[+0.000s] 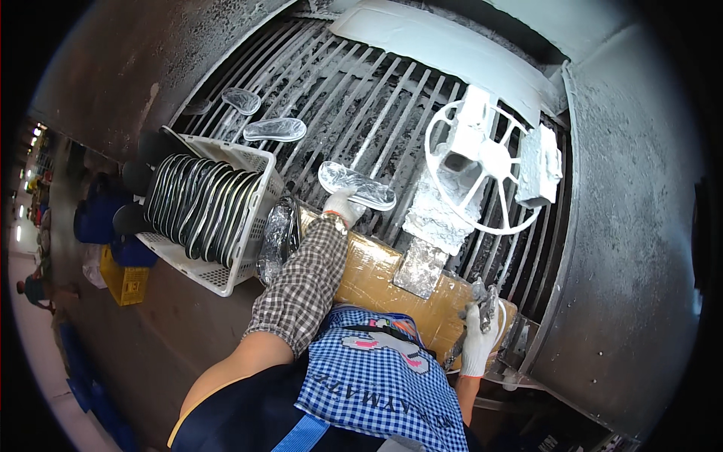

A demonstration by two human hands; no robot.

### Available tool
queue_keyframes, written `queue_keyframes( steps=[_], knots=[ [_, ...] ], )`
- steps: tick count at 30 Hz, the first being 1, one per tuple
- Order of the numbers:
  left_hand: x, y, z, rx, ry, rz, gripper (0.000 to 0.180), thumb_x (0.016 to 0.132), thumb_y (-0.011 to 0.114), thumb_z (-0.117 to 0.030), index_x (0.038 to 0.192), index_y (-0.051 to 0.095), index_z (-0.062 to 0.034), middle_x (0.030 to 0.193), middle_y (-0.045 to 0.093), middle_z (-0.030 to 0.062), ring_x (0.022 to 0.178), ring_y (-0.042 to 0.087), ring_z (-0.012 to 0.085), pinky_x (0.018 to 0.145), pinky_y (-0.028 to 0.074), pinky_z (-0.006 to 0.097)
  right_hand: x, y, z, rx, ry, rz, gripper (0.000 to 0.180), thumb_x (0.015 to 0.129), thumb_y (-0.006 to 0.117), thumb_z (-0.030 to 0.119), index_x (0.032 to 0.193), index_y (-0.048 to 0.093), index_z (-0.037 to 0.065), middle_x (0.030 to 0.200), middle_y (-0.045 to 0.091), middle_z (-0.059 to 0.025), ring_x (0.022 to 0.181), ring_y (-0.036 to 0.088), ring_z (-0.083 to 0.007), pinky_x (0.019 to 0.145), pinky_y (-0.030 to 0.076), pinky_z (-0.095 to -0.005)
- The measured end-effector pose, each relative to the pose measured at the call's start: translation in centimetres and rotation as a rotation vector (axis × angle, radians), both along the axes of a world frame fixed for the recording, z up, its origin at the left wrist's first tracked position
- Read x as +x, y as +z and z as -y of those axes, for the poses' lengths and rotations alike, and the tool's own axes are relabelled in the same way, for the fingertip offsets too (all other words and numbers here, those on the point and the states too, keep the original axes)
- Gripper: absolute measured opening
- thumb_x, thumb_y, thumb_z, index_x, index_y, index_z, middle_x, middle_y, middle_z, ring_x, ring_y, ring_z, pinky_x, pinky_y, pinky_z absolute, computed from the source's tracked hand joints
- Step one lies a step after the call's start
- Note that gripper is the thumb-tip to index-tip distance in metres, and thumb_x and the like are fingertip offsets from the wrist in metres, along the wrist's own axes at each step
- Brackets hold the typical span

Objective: The person spray paints a series of black slippers white using a handheld spray gun. They pick up each slipper from a white basket, hold it against a rotating fixture, and apply a coat of white paint to the sole and sides before placing it back in the basket.

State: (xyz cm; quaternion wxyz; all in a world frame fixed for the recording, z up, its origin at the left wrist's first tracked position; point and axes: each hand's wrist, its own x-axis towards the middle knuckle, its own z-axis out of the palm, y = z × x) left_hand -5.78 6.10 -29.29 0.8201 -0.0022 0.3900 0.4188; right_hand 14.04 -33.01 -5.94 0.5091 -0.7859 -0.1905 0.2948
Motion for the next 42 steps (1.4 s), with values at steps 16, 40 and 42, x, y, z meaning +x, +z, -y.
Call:
queue_keyframes(
  steps=[16, 40, 42],
  knots=[
    [-0.9, 8.6, 0.8, 0.245, -0.308, -0.444, 0.036, 0.1, 0.073, -0.026, 0.126, 0.064, -0.0031, 0.104, 0.067, 0.0105, 0.081, 0.065, 0.0195, 0.071, 0.054, 0.032, -0.8, 0.8, -1.7, 0.025, 0.042, -0.027, 0.068, 0.104, 0.064, 0.01, 0.166, 0.037, 0.0, 0.137, 0.065, -0.0101, 0.098, 0.064, -0.0128, 0.087, 0.055, -0.0287],
    [-13.4, 14.4, 7.3, 0.548, -0.925, -2.15, 0.075, 0.087, 0.068, -0.033, 0.156, 0.044, -0.0166, 0.14, 0.051, 0.022, 0.128, 0.056, 0.042, 0.105, 0.049, 0.053, 0.7, -2.3, -2.4, 0.131, 0.244, 0.028, 0.074, 0.098, 0.062, -0.002, 0.167, 0.034, 0.001, 0.138, 0.064, -0.0158, 0.082, 0.064, -0.0143, 0.069, 0.055, -0.0286],
    [-13.0, 14.4, 7.4, 0.562, -0.893, -2.152, 0.078, 0.085, 0.069, -0.028, 0.157, 0.041, -0.0146, 0.14, 0.053, 0.022, 0.127, 0.056, 0.0402, 0.104, 0.05, 0.051, 1.9, -3.4, -2.1, 0.077, 0.304, 0.047, 0.073, 0.103, 0.061, 0.005, 0.169, 0.03, 0.004, 0.143, 0.063, -0.0153, 0.09, 0.067, -0.0149, 0.076, 0.056, -0.0273]
  ],
)
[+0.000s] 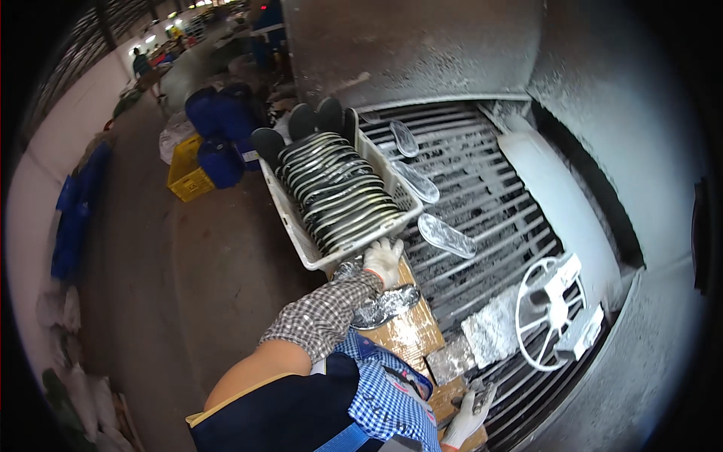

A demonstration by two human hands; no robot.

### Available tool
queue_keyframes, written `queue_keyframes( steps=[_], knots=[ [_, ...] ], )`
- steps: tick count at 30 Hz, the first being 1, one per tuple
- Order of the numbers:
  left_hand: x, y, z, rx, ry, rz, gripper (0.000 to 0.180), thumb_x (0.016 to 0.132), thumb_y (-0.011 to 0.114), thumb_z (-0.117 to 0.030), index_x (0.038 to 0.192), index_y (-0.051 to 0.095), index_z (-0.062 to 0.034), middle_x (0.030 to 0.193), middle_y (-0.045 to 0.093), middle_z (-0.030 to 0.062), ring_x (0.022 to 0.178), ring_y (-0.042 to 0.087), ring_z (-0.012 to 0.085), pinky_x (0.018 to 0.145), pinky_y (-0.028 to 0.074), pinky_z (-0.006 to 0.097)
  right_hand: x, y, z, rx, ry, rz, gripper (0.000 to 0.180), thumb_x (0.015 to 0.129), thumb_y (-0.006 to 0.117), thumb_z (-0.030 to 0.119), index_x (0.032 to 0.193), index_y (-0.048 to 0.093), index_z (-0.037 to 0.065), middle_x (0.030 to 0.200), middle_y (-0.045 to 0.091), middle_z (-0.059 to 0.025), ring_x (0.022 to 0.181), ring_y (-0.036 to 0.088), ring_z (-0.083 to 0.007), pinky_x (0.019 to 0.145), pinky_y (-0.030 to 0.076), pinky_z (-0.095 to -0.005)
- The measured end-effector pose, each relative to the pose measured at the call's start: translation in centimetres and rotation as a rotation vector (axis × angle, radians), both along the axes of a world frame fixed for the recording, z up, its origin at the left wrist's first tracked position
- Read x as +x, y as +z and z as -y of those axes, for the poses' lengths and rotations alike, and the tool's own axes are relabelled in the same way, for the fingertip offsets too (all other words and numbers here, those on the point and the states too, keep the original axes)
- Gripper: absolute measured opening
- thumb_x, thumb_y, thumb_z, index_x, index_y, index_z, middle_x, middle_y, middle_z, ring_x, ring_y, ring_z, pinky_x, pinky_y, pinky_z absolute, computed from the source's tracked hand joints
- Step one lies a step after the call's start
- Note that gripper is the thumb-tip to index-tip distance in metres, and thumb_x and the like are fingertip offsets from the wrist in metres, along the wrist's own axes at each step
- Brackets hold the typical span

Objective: The person spray paints a series of black slippers white using a handheld spray gun. They pick up each slipper from a white basket, hold it against a rotating fixture, and apply a coat of white paint to the sole and sides before placing it back in the basket.

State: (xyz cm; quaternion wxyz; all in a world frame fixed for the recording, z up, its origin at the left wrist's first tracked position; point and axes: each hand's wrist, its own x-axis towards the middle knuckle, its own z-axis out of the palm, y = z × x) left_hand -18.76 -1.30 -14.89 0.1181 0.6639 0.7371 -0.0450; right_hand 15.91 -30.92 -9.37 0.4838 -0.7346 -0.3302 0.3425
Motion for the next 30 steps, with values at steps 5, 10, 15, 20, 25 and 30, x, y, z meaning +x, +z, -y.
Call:
queue_keyframes(
  steps=[5, 10, 15, 20, 25, 30],
  knots=[
    [-0.1, 1.3, 0.5, 0.003, -0.176, -0.072, 0.067, 0.088, 0.071, -0.023, 0.151, 0.052, -0.0138, 0.135, 0.06, 0.0181, 0.125, 0.059, 0.0358, 0.102, 0.05, 0.05, -2.0, 3.4, -0.9, -0.067, 0.012, 0.088, 0.07, 0.101, 0.062, 0.004, 0.165, 0.036, 0.001, 0.144, 0.06, -0.0208, 0.099, 0.062, -0.0216, 0.085, 0.053, -0.0335],
    [-1.6, 0.6, -0.2, -0.038, -0.195, 0.098, 0.072, 0.085, 0.07, -0.016, 0.155, 0.05, -0.0164, 0.13, 0.064, 0.0253, 0.118, 0.068, 0.0416, 0.096, 0.055, 0.053, -1.0, 2.7, -0.6, -0.124, 0.139, 0.286, 0.063, 0.105, 0.067, 0.012, 0.161, 0.042, -0.002, 0.151, 0.059, -0.0219, 0.133, 0.06, -0.0296, 0.111, 0.05, -0.0381],
    [-2.2, 4.6, 0.1, -0.004, -0.234, 0.181, 0.089, 0.081, 0.073, -0.017, 0.164, 0.042, -0.0224, 0.131, 0.064, 0.0284, 0.119, 0.068, 0.0424, 0.099, 0.056, 0.05, -1.2, 2.7, -0.4, -0.129, 0.144, 0.331, 0.065, 0.104, 0.068, 0.01, 0.162, 0.041, -0.002, 0.156, 0.055, -0.0225, 0.135, 0.059, -0.0302, 0.114, 0.047, -0.0383],
    [-2.1, 11.8, 1.1, -0.098, -0.026, 0.563, 0.096, 0.077, 0.081, -0.034, 0.164, 0.043, -0.0191, 0.139, 0.058, 0.0301, 0.131, 0.059, 0.0428, 0.108, 0.051, 0.046, -1.4, 2.9, -0.1, -0.126, 0.131, 0.319, 0.065, 0.104, 0.068, 0.011, 0.162, 0.041, -0.002, 0.158, 0.053, -0.022, 0.138, 0.058, -0.0301, 0.115, 0.046, -0.0379],
    [-1.1, 10.8, 1.5, -0.192, 0.134, 0.862, 0.096, 0.076, 0.085, -0.041, 0.156, 0.046, -0.0038, 0.14, 0.063, 0.0295, 0.132, 0.061, 0.0413, 0.112, 0.048, 0.048, -0.7, 1.6, 0.4, -0.102, 0.096, 0.245, 0.063, 0.105, 0.069, 0.011, 0.162, 0.043, -0.001, 0.156, 0.055, -0.0211, 0.136, 0.059, -0.0289, 0.115, 0.047, -0.0377],
    [-0.3, 4.7, 3.0, -0.232, 0.048, 0.701, 0.1, 0.076, 0.085, -0.049, 0.15, 0.049, 0.0078, 0.13, 0.069, 0.0305, 0.116, 0.071, 0.0411, 0.1, 0.057, 0.048, 0.0, 0.6, 0.4, -0.106, 0.103, 0.261, 0.063, 0.105, 0.069, 0.011, 0.162, 0.043, 0.0, 0.152, 0.059, -0.0202, 0.134, 0.06, -0.0279, 0.114, 0.047, -0.0374]
  ],
)
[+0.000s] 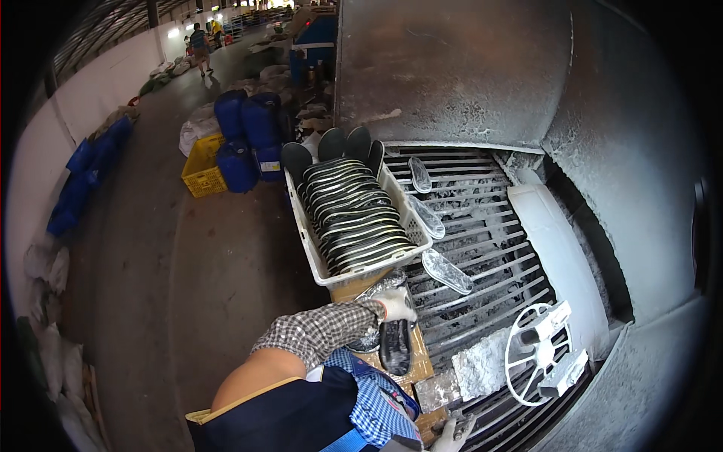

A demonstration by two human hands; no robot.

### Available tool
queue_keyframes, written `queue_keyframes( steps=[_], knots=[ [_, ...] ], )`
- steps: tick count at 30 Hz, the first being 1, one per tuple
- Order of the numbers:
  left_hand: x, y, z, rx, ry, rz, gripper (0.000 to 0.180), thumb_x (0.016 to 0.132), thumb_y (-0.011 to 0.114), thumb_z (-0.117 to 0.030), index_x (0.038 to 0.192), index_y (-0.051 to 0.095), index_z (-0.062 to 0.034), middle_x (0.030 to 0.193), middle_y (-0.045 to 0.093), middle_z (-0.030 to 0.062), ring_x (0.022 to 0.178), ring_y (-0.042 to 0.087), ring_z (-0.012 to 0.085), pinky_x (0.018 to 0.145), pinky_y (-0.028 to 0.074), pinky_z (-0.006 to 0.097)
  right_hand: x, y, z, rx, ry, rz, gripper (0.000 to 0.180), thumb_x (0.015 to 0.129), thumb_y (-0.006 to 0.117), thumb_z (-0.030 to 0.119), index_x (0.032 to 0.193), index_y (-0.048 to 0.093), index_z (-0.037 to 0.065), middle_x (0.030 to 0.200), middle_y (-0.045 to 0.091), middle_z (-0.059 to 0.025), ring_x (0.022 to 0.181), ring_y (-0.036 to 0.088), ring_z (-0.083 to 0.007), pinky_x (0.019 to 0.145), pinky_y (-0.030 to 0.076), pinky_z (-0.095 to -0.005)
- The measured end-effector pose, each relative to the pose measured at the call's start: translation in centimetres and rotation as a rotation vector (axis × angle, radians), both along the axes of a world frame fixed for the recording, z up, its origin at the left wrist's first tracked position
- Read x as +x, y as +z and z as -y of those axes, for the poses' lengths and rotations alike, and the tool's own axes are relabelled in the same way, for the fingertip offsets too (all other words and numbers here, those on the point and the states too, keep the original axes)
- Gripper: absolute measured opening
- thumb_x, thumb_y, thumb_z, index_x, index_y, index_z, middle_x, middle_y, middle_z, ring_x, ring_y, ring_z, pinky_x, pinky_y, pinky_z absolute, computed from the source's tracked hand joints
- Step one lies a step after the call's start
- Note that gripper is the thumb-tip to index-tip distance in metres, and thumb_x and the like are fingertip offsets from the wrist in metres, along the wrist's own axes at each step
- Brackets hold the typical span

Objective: The person spray paints a series of black slippers white using a handheld spray gun. They pick up each slipper from a white basket, hold it against a rotating fixture, and apply a coat of white paint to the sole and sides before placing it back in the basket.

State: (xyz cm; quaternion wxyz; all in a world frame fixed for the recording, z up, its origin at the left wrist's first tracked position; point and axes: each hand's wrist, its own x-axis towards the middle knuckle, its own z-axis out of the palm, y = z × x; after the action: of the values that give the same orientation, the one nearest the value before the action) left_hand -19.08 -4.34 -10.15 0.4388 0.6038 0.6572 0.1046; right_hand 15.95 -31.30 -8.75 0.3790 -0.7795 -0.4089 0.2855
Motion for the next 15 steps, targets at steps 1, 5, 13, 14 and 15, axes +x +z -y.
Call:
queue_keyframes(
  steps=[1, 5, 13, 14, 15],
  knots=[
    [0.3, 0.0, 0.5, -0.017, -0.008, -0.132, 0.09, 0.075, 0.084, -0.052, 0.139, 0.062, 0.0079, 0.122, 0.073, 0.0301, 0.113, 0.072, 0.0404, 0.098, 0.058, 0.048, 0.0, 0.0, 0.0, 0.003, -0.001, 0.007, 0.064, 0.105, 0.069, 0.011, 0.162, 0.043, 0.0, 0.152, 0.059, -0.0201, 0.133, 0.06, -0.0279, 0.113, 0.047, -0.0375],
    [-0.5, -2.9, 0.8, -0.077, -0.08, -0.202, 0.069, 0.075, 0.088, -0.048, 0.114, 0.077, 0.0087, 0.114, 0.076, 0.0293, 0.107, 0.076, 0.0397, 0.093, 0.06, 0.047, -0.1, 0.5, 0.1, 0.001, 0.013, 0.046, 0.065, 0.104, 0.07, 0.01, 0.162, 0.042, 0.0, 0.153, 0.058, -0.0198, 0.134, 0.06, -0.0278, 0.114, 0.047, -0.0378],
    [-1.8, -0.6, 0.4, -0.372, -0.251, 0.136, 0.085, 0.077, 0.09, -0.021, 0.15, 0.055, 0.0042, 0.135, 0.067, 0.0235, 0.099, 0.074, 0.0325, 0.06, 0.065, 0.039, -1.9, 2.3, 0.1, 0.047, 0.012, -0.032, 0.071, 0.103, 0.07, 0.008, 0.166, 0.037, 0.003, 0.158, 0.053, -0.0206, 0.138, 0.056, -0.0281, 0.115, 0.047, -0.0387],
    [-1.6, 0.8, 0.9, -0.384, -0.283, 0.16, 0.084, 0.077, 0.089, -0.021, 0.15, 0.055, 0.0041, 0.133, 0.068, 0.023, 0.099, 0.074, 0.0316, 0.06, 0.065, 0.038, -2.3, 3.0, 0.2, 0.025, 0.011, 0.003, 0.071, 0.103, 0.069, 0.008, 0.166, 0.037, 0.004, 0.158, 0.053, -0.0207, 0.138, 0.056, -0.0282, 0.115, 0.047, -0.0387],
    [-1.6, 2.0, 1.3, -0.392, -0.307, 0.182, 0.083, 0.077, 0.089, -0.02, 0.15, 0.056, 0.004, 0.132, 0.069, 0.0225, 0.1, 0.074, 0.0307, 0.059, 0.065, 0.037, -2.5, 3.4, 0.3, 0.007, 0.017, 0.036, 0.071, 0.104, 0.069, 0.008, 0.167, 0.036, 0.004, 0.159, 0.053, -0.0209, 0.139, 0.056, -0.0283, 0.115, 0.046, -0.0387]
  ],
)
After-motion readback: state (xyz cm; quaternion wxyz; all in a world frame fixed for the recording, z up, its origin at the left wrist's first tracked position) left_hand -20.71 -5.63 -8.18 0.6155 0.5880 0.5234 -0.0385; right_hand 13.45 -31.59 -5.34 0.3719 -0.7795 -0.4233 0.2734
